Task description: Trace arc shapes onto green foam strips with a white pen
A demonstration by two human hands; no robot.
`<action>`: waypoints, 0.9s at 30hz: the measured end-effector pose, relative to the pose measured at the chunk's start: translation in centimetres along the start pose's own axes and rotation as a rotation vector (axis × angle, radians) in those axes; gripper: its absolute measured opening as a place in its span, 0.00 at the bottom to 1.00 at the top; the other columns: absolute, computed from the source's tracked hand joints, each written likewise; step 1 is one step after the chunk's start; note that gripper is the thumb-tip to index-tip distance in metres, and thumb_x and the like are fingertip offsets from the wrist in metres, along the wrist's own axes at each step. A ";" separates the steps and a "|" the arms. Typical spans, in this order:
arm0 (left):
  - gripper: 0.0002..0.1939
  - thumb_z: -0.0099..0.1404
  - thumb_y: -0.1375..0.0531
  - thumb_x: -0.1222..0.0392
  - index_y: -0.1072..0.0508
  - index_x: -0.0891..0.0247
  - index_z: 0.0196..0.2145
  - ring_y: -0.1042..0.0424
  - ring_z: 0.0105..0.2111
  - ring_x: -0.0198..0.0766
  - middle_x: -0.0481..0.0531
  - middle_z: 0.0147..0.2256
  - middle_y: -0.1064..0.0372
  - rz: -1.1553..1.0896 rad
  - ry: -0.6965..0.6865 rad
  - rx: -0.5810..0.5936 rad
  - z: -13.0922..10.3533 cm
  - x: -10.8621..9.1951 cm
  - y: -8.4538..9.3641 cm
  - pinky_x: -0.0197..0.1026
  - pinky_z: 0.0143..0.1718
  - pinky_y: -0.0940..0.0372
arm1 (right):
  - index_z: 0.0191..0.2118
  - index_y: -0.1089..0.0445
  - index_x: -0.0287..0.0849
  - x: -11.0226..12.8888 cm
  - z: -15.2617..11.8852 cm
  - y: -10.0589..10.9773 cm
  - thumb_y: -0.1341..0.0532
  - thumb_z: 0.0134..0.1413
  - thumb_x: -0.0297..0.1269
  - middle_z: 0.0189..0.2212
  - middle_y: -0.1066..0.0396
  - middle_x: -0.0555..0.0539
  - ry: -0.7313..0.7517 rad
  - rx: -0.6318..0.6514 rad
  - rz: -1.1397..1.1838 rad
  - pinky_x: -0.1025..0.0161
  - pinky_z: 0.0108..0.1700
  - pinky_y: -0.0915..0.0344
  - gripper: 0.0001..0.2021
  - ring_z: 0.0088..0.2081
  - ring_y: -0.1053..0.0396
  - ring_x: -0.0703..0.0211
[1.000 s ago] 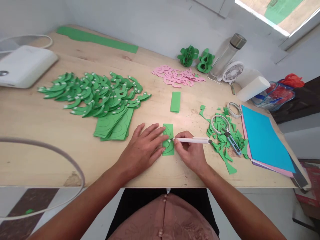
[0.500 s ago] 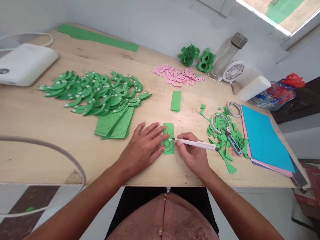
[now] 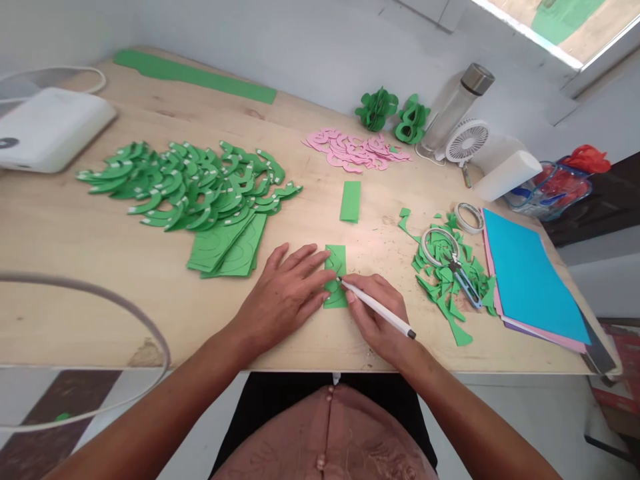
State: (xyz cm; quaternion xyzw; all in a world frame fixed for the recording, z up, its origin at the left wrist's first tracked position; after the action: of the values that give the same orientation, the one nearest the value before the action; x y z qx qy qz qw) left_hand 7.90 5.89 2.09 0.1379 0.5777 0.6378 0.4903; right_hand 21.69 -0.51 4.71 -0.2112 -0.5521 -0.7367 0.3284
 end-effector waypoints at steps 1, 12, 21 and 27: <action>0.14 0.71 0.49 0.60 0.26 0.55 0.48 0.39 0.62 0.53 0.56 0.59 0.33 0.001 -0.001 0.001 0.0 0.0 0.0 0.66 0.62 0.50 | 0.49 0.29 0.45 0.0 0.0 0.0 0.46 0.65 0.33 0.41 0.22 0.44 0.000 -0.002 -0.002 0.55 0.44 0.29 0.12 0.40 0.27 0.54; 0.14 0.72 0.49 0.59 0.26 0.57 0.48 0.39 0.62 0.55 0.58 0.60 0.34 0.023 -0.021 -0.004 -0.1 0.0 0.0 0.68 0.61 0.48 | 0.42 0.27 0.45 -1.7 0.3 0.5 0.43 0.61 0.35 0.38 0.22 0.45 -0.216 -0.113 0.159 0.57 0.42 0.30 0.08 0.40 0.26 0.54; 0.14 0.72 0.50 0.59 0.27 0.56 0.48 0.39 0.62 0.54 0.57 0.60 0.34 0.019 -0.026 -0.010 -0.1 0.0 0.0 0.67 0.62 0.50 | 0.34 0.31 0.43 -2.6 1.7 0.0 0.42 0.57 0.36 0.26 0.29 0.52 -0.318 -0.108 0.238 0.66 0.27 0.40 0.04 0.24 0.35 0.64; 0.15 0.73 0.51 0.58 0.27 0.56 0.49 0.38 0.62 0.53 0.56 0.59 0.33 0.027 -0.037 -0.026 -0.1 0.0 0.0 0.66 0.62 0.50 | 0.34 0.31 0.43 -2.8 2.0 -0.3 0.42 0.57 0.36 0.25 0.31 0.53 -0.329 -0.078 0.245 0.66 0.27 0.42 0.04 0.24 0.36 0.65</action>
State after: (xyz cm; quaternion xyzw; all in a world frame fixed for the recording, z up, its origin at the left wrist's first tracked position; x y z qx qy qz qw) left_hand 7.77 5.85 2.07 0.1511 0.5581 0.6492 0.4942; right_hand 23.31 2.14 3.21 -0.4067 -0.5397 -0.6676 0.3123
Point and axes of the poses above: each hand's wrist, its own z-axis towards the middle knuckle, its own y-axis out of the back of the hand, x = y × z, the point moved 6 cm from there along z, towards the middle knuckle
